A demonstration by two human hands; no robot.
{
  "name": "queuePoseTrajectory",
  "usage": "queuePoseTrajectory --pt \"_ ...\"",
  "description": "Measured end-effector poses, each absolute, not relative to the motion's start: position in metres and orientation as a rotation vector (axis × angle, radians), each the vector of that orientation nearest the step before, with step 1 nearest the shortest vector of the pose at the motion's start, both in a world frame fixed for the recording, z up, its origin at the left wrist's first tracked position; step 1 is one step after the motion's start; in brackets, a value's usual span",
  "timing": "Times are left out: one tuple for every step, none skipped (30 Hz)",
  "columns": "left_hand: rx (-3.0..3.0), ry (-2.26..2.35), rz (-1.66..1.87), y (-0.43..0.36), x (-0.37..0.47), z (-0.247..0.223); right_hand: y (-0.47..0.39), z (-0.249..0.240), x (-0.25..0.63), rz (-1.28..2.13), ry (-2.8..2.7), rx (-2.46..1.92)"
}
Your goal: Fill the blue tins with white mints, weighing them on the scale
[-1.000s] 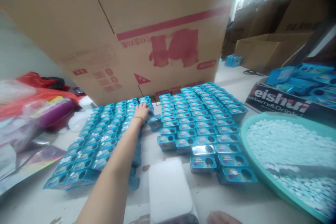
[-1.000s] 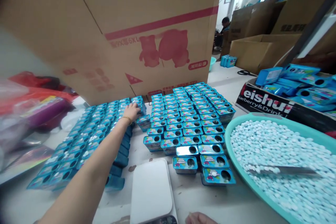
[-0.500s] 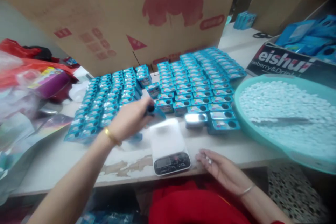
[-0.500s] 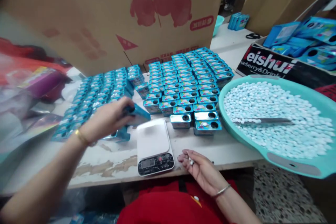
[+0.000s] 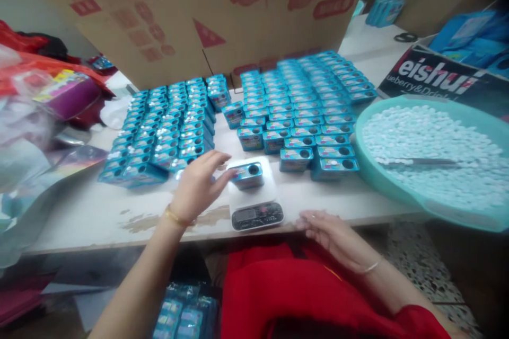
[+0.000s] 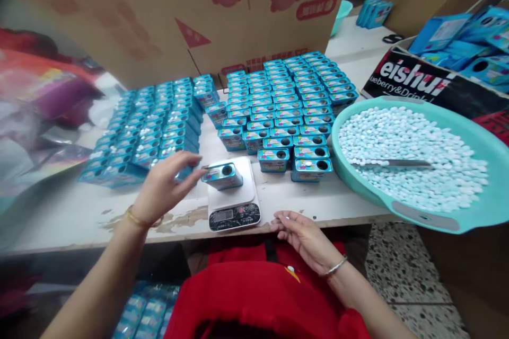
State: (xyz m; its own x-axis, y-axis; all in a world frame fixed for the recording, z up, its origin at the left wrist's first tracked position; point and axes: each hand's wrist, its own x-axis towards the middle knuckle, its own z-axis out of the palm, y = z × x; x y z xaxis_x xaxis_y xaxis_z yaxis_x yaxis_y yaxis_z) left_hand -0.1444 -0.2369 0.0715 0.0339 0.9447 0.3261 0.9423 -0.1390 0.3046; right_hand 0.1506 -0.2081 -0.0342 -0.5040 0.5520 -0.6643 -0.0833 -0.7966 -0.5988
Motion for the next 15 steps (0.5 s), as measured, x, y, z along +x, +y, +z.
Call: queuePoseTrajectory --pt "2.163 2.118 0.826 -0.247 -0.149 0.065 -0.208 -0.033 0.151 2.316 -0.782 -1.300" --pt "2.073 2.169 0.895 -0.258 -0.153 0.055 -0.208 -0.032 0.152 2.301 -0.865 -1.313" --pt "1.993 2.214 0.925 -0.269 -0.158 0.042 -0.207 -0.029 0.152 2.287 -0.965 -1.327" --pt "1.923 2.258 0.933 -0.280 -0.162 0.026 -0.204 -0.025 0.152 2.273 -1.083 -1.339" --pt "1.861 2.299 0.917 -0.290 -0.167 0.010 -0.200 -0.020 0.151 2.259 -1.216 -1.347" --pt "1.806 2.339 0.900 -0.299 -0.171 -0.008 -0.195 -0.013 0.149 2.241 -1.354 -1.347" --pt "1.758 2.377 0.891 -0.307 -0.174 -0.026 -0.189 -0.005 0.146 2.214 -1.485 -1.343" --pt "1.720 2.410 0.886 -0.314 -0.177 -0.042 -0.183 0.004 0.142 2.173 -1.604 -1.329" --pt "1.692 2.444 0.894 -0.320 -0.179 -0.057 -0.176 0.013 0.137 2.121 -1.705 -1.307" --pt "1.674 2.479 0.910 -0.324 -0.181 -0.069 -0.169 0.024 0.131 2.064 -1.790 -1.275" --pt "1.665 2.516 0.929 -0.326 -0.181 -0.079 -0.162 0.034 0.124 2.007 -1.864 -1.234" --pt "1.666 2.554 0.949 -0.328 -0.181 -0.086 -0.156 0.044 0.116 1.947 -1.935 -1.185" --pt "1.674 2.586 0.962 -0.329 -0.180 -0.090 -0.150 0.053 0.107 1.883 -2.008 -1.128" --pt "1.690 2.608 0.971 -0.329 -0.179 -0.093 -0.145 0.061 0.098 1.808 -2.081 -1.069" --pt "1.710 2.617 0.975 -0.329 -0.178 -0.094 -0.141 0.068 0.088 1.728 -2.154 -1.017"
